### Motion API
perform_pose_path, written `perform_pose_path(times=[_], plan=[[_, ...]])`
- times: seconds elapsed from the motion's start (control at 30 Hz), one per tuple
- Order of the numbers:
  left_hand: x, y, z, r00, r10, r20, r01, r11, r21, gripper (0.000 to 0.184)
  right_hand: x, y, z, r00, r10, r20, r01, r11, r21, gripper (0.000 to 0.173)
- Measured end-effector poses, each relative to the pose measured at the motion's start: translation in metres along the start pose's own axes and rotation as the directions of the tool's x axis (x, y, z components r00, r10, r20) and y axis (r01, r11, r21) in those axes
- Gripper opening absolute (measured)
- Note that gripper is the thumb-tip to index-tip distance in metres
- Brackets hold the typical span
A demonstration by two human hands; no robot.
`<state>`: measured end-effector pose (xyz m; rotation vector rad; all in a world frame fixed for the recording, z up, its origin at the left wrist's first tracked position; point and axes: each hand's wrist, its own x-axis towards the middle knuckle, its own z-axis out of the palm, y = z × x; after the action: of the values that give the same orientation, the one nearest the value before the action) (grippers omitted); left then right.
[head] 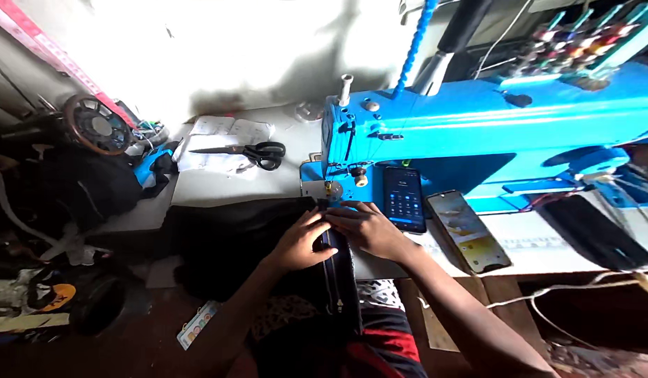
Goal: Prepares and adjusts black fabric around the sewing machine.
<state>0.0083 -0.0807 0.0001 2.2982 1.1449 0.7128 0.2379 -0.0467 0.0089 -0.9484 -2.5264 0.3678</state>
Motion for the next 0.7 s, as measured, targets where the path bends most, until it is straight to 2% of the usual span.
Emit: perform_pose_path(times=[0.1, 0.2, 0.37, 0.6, 0.7], plan=[[-0.004, -0.001, 0.002, 0.995, -0.050, -0.087, 0.063, 0.987, 0.148, 0.059, -0.003, 0.004, 0.003, 0.999, 0.038, 0.022, -0.037, 0.999, -0.012, 0.034], [-0.006, -0.005, 0.004, 0.994, -0.010, -0.104, 0.042, 0.948, 0.315, 0.053, -0.007, 0.002, 0.006, 0.999, 0.026, -0.032, -0.028, 0.997, -0.074, 0.033], [0.004, -0.015, -0.003, 1.000, 0.014, 0.000, -0.013, 0.954, 0.300, 0.055, -0.011, 0.003, 0.007, 0.994, -0.044, -0.098, 0.032, 0.993, -0.117, 0.027], [0.029, -0.035, -0.015, 0.997, 0.049, 0.054, -0.066, 0.926, 0.372, 0.068, 0.001, 0.015, 0.007, 0.997, 0.014, -0.081, -0.020, 0.996, -0.083, 0.028], [0.039, -0.049, -0.018, 0.994, 0.100, 0.050, -0.110, 0.936, 0.336, 0.065, 0.006, 0.019, 0.008, 0.996, 0.045, -0.075, -0.052, 0.994, -0.097, 0.028]])
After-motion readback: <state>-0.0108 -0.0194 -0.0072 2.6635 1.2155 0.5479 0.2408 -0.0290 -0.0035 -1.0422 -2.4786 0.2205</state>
